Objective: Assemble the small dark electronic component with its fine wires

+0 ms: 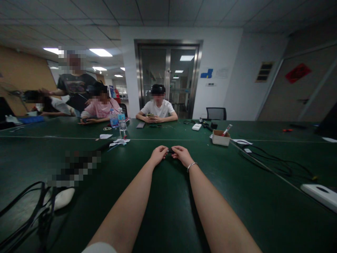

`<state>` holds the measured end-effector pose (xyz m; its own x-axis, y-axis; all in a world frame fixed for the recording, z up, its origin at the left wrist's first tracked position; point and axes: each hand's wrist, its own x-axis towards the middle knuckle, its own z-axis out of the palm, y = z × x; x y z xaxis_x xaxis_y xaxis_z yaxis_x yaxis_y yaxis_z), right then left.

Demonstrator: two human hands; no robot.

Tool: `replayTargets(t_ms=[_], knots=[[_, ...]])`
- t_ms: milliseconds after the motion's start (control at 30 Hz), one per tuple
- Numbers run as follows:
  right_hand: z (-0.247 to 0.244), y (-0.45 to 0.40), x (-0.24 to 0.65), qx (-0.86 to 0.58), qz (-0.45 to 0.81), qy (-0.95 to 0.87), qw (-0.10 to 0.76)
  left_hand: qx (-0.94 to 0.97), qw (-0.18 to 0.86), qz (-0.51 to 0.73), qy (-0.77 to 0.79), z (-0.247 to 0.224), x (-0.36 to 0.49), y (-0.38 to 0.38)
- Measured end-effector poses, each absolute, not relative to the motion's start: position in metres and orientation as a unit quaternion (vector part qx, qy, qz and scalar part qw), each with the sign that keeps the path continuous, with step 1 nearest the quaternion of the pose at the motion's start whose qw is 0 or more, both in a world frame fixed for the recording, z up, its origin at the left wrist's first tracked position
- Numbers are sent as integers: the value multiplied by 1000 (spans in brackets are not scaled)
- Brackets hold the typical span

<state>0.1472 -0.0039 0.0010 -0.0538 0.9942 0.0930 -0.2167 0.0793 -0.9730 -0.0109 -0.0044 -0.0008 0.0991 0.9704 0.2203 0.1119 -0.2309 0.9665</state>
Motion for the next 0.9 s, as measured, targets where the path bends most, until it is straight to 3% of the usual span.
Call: replayTargets(t_ms=[900], knots=[[2,-5,148,-395,555,-481,552,635,407,521,400,1,-19,-5]])
